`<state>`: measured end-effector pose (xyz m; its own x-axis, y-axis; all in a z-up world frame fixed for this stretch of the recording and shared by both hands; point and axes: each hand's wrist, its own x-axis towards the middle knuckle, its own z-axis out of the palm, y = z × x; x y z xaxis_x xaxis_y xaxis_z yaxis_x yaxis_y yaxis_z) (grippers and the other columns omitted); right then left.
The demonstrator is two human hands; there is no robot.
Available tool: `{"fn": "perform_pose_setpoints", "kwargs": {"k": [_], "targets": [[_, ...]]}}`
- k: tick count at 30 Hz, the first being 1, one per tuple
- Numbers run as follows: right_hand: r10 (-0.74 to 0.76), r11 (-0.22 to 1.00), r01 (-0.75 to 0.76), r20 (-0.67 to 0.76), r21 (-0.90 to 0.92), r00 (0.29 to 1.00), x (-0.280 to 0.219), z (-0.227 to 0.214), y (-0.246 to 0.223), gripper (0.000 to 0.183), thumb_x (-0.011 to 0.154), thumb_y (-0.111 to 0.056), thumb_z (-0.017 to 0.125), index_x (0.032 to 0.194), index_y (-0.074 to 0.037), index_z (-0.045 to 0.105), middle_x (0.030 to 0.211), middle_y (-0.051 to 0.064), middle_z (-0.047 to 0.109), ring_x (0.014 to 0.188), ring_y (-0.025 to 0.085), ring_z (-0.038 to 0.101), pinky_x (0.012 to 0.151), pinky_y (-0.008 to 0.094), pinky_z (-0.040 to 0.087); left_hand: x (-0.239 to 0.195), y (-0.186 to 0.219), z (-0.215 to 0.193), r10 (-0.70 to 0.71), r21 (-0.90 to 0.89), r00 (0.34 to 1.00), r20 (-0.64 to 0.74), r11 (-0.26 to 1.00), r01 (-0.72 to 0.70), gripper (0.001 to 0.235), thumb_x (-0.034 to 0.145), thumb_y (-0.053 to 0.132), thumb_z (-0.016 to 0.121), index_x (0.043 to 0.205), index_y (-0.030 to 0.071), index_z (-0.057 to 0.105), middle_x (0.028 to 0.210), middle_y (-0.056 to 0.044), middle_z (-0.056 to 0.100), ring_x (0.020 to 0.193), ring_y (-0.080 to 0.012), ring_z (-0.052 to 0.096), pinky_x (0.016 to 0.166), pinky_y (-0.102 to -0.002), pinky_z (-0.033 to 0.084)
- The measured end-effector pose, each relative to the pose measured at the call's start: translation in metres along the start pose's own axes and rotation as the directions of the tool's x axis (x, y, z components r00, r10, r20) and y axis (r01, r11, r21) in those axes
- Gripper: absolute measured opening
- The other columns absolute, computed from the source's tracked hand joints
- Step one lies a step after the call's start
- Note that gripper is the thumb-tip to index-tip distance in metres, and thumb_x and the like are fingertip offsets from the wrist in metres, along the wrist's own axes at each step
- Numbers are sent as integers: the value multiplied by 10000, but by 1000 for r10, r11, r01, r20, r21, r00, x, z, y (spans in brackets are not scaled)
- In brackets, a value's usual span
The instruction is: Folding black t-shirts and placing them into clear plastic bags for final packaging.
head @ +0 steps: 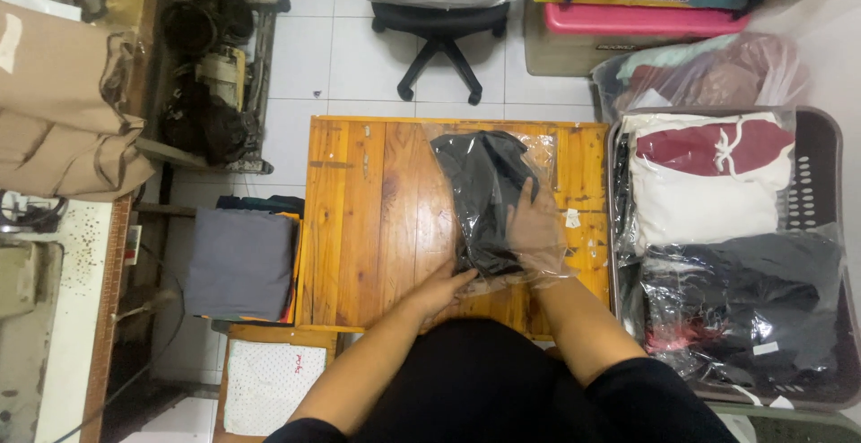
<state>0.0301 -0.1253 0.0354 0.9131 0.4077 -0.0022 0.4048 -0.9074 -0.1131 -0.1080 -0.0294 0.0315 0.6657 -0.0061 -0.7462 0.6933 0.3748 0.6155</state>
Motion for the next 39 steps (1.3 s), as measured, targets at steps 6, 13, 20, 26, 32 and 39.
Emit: {"fn": "perform_pose_setpoints", "kwargs": {"k": [6, 13, 20, 26, 32, 39], "targets": [[-416, 904, 357, -292, -236, 861, 0, 98, 36, 480, 832, -138, 430, 1307, -127, 360, 1374, 140, 326, 1236, 260, 344, 975, 375, 257, 34, -18, -13, 162, 11, 984, -78, 987, -162, 769, 766, 302, 592, 1377, 90, 176, 1382, -222, 236, 1244, -410, 264, 936, -525, 333], [-285, 919, 290, -59, 266, 957, 21, 93, -15, 563, 775, -169, 492, 1297, -32, 331, 1312, 174, 348, 1234, 357, 300, 1006, 452, 257, 6, 22, -2, 73, -222, 995, -69, 971, -86, 728, 781, 343, 445, 1390, 130, 107, 1439, -174, 95, 1278, -446, 154, 928, -600, 261], [-489, 825, 529, -219, 197, 844, 41, 103, -19, 415, 783, -322, 449, 1171, -186, 511, 1086, 117, 545, 1130, 284, 448, 932, 427, 306, 33, -14, -12, 61, -175, 994, -94, 981, -77, 658, 823, 344, 571, 1354, 181, 219, 1276, -168, 344, 1147, -360, 407, 832, -493, 416], [-216, 970, 223, -80, 92, 973, 56, 83, -11, 656, 780, -460, 483, 1286, -61, 359, 1224, 225, 405, 1181, 379, 342, 953, 483, 295, 53, -30, -16, 75, -29, 981, -181, 996, -82, 353, 855, 192, 532, 1179, 68, 463, 998, -103, 577, 908, -182, 556, 690, -311, 504], [53, 999, -53, 64, -3, 997, 69, 94, -8, 706, 829, -515, 411, 1318, -23, 280, 1221, 199, 396, 1165, 354, 320, 894, 460, 290, 37, -3, -7, 81, -14, 983, -164, 996, -84, 216, 857, 126, 480, 1046, 39, 538, 888, -51, 581, 814, -126, 530, 691, -264, 480], [56, 995, -66, 132, 78, 990, 75, 81, 0, 661, 892, -438, 359, 1373, -35, 149, 1261, 174, 374, 1191, 321, 332, 902, 444, 303, 30, 11, -8, 59, -48, 985, -161, 997, -67, 287, 778, 58, 534, 1060, 7, 514, 880, -86, 550, 817, -179, 543, 651, -296, 495]]}}
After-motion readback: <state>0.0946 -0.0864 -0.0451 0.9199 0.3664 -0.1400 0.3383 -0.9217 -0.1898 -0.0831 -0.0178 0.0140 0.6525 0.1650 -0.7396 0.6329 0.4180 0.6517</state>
